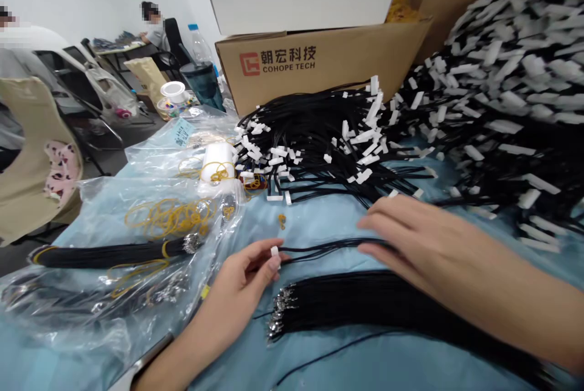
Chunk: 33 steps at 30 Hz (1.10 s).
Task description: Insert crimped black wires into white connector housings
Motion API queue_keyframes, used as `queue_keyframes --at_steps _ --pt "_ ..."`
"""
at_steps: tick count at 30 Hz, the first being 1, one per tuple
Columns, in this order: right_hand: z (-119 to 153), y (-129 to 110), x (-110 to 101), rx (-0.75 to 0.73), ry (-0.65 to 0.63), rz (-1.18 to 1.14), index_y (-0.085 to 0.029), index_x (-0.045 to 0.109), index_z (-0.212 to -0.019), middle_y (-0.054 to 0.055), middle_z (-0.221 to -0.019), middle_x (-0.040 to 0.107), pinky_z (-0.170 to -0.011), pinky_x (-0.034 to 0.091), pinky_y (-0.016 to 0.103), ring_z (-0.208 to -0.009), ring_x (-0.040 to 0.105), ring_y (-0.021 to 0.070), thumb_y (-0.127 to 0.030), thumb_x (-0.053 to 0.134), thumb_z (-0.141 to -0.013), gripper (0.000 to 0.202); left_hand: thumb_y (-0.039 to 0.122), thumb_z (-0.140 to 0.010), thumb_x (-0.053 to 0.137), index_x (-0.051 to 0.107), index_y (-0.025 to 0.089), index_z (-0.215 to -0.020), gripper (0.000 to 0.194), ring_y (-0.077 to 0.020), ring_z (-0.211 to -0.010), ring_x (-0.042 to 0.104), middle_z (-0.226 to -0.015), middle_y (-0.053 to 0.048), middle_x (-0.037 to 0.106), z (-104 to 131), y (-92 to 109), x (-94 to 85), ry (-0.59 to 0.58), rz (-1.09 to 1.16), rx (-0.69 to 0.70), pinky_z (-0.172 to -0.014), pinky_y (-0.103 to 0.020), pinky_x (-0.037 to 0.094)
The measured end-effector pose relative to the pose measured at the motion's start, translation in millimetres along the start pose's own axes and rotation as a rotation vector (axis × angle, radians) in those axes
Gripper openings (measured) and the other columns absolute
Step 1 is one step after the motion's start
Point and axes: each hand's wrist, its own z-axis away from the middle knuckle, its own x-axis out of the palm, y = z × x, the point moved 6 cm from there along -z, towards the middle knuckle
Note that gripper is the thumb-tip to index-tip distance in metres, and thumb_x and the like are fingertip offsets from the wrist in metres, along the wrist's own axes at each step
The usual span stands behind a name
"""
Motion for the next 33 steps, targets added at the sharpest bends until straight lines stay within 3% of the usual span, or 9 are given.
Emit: queue_keyframes --at_steps 3,6,12,19,26,33 --pt "-10 -40 25 -0.084 -0.108 -0.179 -0.017 0.06 -0.084 0.004 -0.076 0.056 -0.057 0.044 0.033 -0.067 0.053 0.0198 -0.023 0.06 -0.084 0.006 0.036 -0.081 0.058 0.059 0.021 -0.11 0.032 -0.0173 -0.096 0.066 -0.098 -0.005 0.074 -1 -1 0.0 -0.016 0.032 -0.004 -0.082 -0.028 0.055" --pt "-9 -54 49 -0.054 -0.133 -0.268 -0.015 0.058 -0.079 0.004 -0.077 0.057 -0.059 0.046 0.035 -0.07 0.053 0.0213 -0.019 0.073 -0.072 0.017 0.038 -0.082 0.058 0.06 0.022 -0.098 0.023 -0.0149 -0.088 0.065 -0.09 -0.001 0.071 -1 -1 0.7 -0.02 0.028 -0.006 -0.079 -0.025 0.053" --pt "-7 -42 63 0.063 -0.201 -0.489 -0.015 0.052 -0.073 0.002 -0.077 0.054 -0.055 0.042 0.026 -0.066 0.049 0.0139 -0.007 0.057 -0.082 0.013 0.042 -0.082 0.058 0.062 0.023 -0.084 0.019 -0.011 -0.07 0.058 -0.077 0.004 0.064 1 -2 2.1 -0.024 -0.033 -0.031 -0.063 -0.019 0.048" --pt "-11 -26 61 0.228 -0.323 -0.798 -0.018 0.062 -0.082 -0.001 -0.079 0.059 -0.064 0.043 0.021 -0.071 0.053 0.0101 -0.008 0.051 -0.085 0.015 0.042 -0.079 0.062 0.07 0.027 -0.082 0.018 -0.0115 -0.073 0.058 -0.077 0.004 0.067 1 -4 -5.0 0.024 -0.169 -0.033 -0.063 -0.017 0.045" --pt "-19 -18 69 0.401 -0.448 -0.878 -0.02 0.057 -0.072 -0.004 -0.073 0.059 -0.059 0.039 0.022 -0.067 0.053 0.0095 -0.023 0.054 -0.087 0.016 0.039 -0.075 0.066 0.07 0.027 -0.078 0.014 -0.0099 -0.067 0.059 -0.069 0.006 0.066 -2 -5 -4.3 0.002 -0.017 -0.096 -0.062 -0.015 0.045" --pt "-30 -18 68 0.356 -0.414 -0.801 -0.02 0.055 -0.07 -0.005 -0.066 0.057 -0.052 0.034 0.022 -0.059 0.047 0.0091 -0.02 0.052 -0.089 0.019 0.037 -0.075 0.067 0.072 0.026 -0.075 0.012 -0.0084 -0.066 0.058 -0.067 0.006 0.066 -3 -6 -3.0 -0.066 0.073 -0.134 -0.062 -0.014 0.044"
